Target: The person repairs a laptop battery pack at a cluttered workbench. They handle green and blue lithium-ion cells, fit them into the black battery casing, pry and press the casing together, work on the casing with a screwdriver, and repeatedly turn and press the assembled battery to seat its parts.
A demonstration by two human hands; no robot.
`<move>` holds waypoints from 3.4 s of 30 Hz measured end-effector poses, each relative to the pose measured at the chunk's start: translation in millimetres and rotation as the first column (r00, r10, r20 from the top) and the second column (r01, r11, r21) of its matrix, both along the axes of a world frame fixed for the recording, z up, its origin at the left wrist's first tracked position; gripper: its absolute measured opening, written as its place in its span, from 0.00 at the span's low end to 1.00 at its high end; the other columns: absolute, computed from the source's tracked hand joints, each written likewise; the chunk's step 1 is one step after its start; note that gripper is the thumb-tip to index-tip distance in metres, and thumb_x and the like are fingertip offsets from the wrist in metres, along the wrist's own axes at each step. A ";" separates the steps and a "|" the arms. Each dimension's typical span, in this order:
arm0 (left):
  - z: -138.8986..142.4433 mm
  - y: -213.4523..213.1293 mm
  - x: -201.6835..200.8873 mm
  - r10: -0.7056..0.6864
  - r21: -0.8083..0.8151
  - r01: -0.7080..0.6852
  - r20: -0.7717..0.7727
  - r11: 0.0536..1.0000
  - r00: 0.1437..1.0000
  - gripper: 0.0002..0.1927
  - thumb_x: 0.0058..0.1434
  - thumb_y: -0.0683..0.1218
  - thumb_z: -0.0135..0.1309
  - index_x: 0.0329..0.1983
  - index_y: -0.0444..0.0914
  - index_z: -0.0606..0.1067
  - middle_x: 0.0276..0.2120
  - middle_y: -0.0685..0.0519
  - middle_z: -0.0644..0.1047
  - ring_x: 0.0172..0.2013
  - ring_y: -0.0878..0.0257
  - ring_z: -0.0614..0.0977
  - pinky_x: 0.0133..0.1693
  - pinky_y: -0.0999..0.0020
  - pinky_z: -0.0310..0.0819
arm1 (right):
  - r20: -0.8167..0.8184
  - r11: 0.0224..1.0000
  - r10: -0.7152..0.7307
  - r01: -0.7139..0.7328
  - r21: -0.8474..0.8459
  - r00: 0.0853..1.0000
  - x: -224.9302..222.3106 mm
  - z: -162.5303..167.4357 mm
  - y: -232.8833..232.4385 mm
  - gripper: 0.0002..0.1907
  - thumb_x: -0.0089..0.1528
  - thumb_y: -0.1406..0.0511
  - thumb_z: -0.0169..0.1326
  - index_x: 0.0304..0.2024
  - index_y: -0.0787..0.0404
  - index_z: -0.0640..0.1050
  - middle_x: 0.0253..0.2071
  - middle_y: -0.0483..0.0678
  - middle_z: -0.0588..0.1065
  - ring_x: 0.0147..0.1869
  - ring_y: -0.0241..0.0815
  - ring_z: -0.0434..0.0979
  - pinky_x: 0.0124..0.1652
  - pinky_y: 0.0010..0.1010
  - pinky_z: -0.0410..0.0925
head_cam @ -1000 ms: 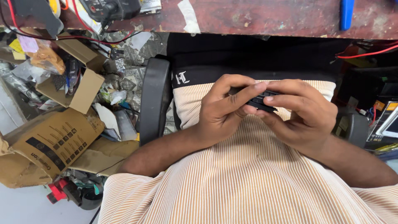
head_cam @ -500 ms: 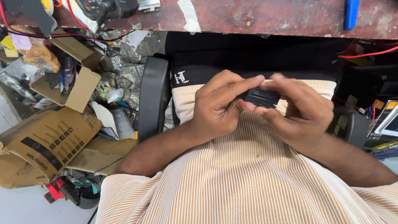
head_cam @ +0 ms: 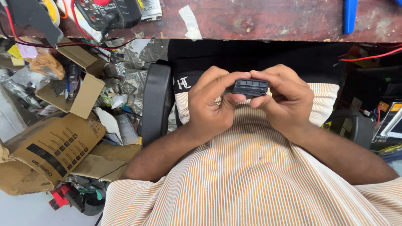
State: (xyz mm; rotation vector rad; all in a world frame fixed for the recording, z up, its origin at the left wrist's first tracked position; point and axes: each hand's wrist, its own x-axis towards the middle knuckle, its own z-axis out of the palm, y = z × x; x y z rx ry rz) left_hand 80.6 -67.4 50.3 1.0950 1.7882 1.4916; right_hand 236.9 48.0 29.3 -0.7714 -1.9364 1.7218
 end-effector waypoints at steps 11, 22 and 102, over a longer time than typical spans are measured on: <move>-20.9 -5.8 1.6 0.172 0.002 -0.174 0.156 0.985 0.973 0.16 0.76 0.51 0.54 0.54 0.34 0.73 0.42 0.53 0.71 0.37 0.69 0.76 0.41 0.78 0.73 | -0.023 0.973 0.120 -0.113 0.202 0.993 -30.1 1.6 17.8 0.24 0.63 0.59 0.66 0.56 0.66 0.78 0.43 0.48 0.77 0.44 0.37 0.76 0.43 0.26 0.69; 0.2 -44.3 -15.2 -0.175 -0.177 0.187 0.080 0.966 0.981 0.20 0.64 0.48 0.63 0.54 0.33 0.75 0.44 0.48 0.79 0.45 0.60 0.82 0.48 0.68 0.77 | 0.179 0.884 0.311 -0.353 0.306 0.934 -1.7 11.0 9.1 0.14 0.59 0.64 0.66 0.46 0.62 0.83 0.36 0.45 0.77 0.37 0.41 0.74 0.36 0.32 0.66; -48.1 -25.3 33.9 -0.243 -0.468 0.077 -0.305 0.880 0.921 0.06 0.57 0.37 0.58 0.37 0.36 0.76 0.35 0.50 0.71 0.40 0.53 0.73 0.46 0.57 0.68 | 0.352 0.683 0.393 -0.525 0.507 0.850 21.9 -38.0 17.3 0.15 0.58 0.58 0.69 0.42 0.61 0.85 0.33 0.45 0.76 0.34 0.42 0.74 0.35 0.34 0.68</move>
